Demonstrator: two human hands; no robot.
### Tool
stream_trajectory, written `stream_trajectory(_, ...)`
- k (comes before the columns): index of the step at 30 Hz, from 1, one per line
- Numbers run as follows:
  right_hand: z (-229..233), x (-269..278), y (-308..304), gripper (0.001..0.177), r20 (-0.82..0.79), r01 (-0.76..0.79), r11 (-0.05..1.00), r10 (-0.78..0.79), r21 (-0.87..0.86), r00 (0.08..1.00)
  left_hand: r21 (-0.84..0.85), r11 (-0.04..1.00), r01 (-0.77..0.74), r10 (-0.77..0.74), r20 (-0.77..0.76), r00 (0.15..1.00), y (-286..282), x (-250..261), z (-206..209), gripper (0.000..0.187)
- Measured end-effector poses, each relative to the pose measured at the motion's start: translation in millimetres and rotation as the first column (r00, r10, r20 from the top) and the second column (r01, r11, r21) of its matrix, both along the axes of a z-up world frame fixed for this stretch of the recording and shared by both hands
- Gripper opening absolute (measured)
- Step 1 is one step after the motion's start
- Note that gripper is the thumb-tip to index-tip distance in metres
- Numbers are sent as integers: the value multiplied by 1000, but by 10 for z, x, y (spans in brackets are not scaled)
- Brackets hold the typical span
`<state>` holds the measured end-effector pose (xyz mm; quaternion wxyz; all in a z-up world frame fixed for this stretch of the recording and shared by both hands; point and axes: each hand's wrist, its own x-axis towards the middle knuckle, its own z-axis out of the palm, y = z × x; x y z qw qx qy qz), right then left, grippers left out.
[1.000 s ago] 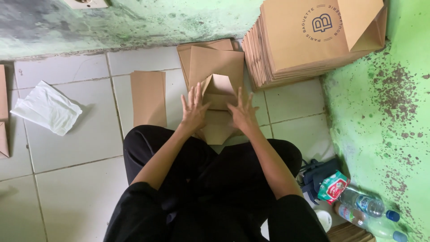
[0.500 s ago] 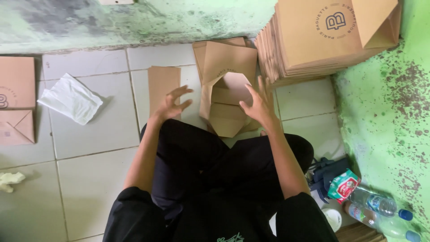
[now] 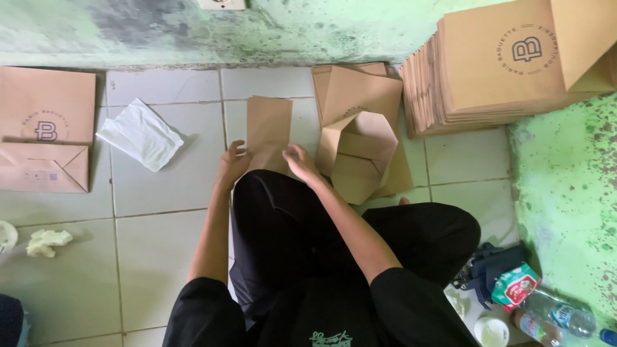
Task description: Folding flat paper bags into their 3D shape by opening them and creasing the bottom.
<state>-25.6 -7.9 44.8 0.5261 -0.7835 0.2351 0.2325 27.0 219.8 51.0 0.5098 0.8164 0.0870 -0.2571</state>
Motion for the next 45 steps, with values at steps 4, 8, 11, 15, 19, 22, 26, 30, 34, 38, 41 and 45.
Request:
stream_trajectory(4, -146, 115, 101, 66, 14, 172, 983, -173, 57, 985, -43, 998, -42, 40, -45, 998, -17, -37, 405, 58)
stream_trajectory(8, -128, 193, 110, 69, 54, 340, 926, -352, 167, 934, -71, 994, -85, 79, -79, 994, -28, -1, 471, 60)
stream_trajectory(11, 59, 223, 153, 76, 38, 420, 873, -442, 249, 896, -138, 982, -131, 120, -87, 989, -34, 9, 515, 63)
stream_trajectory(15, 461, 251, 201, 70, 60, 462, 834, -500, 303, 864, -237, 947, -216, 197, -102, 975, -123, 37, 456, 63)
stream_trajectory(19, 340, 308, 100, 56, 219, 443, 849, -508, 287, 833, -343, 905, -251, 242, -69, 968, -156, 81, 268, 63)
stream_trajectory(22, 426, 317, 90, 51, 273, 445, 832, -536, 331, 799, -472, 852, -227, 264, 13, 964, -176, 78, 240, 54)
stream_trajectory(26, 524, 316, 45, 44, 150, 425, 677, -617, 601, 772, -470, 857, -211, 251, 23, 968, -249, 65, 546, 49)
stream_trajectory(30, 917, 223, 157, 38, 250, 248, 733, -497, 633, 831, -436, 893, -112, 132, 14, 991, -397, -2, 1003, 81)
stream_trajectory(34, 1250, 154, 258, 39, 331, 108, 770, -391, 629, 859, -587, 809, 24, 21, 70, 997, -537, -94, 1252, 99)
stream_trajectory(38, 1364, 129, 186, 50, 387, 55, 758, -392, 649, 835, -770, 627, 117, -39, 119, 992, -592, -72, 990, 110)
stream_trajectory(41, 1330, 121, 98, 53, 399, 53, 781, -375, 623, 837, -779, 603, 172, -87, 150, 985, -616, -132, 1063, 107)
stream_trajectory(45, 1360, 94, 26, 62, 389, 61, 799, -356, 598, 850, -778, 582, 236, -127, 199, 972, -630, -127, 987, 100)
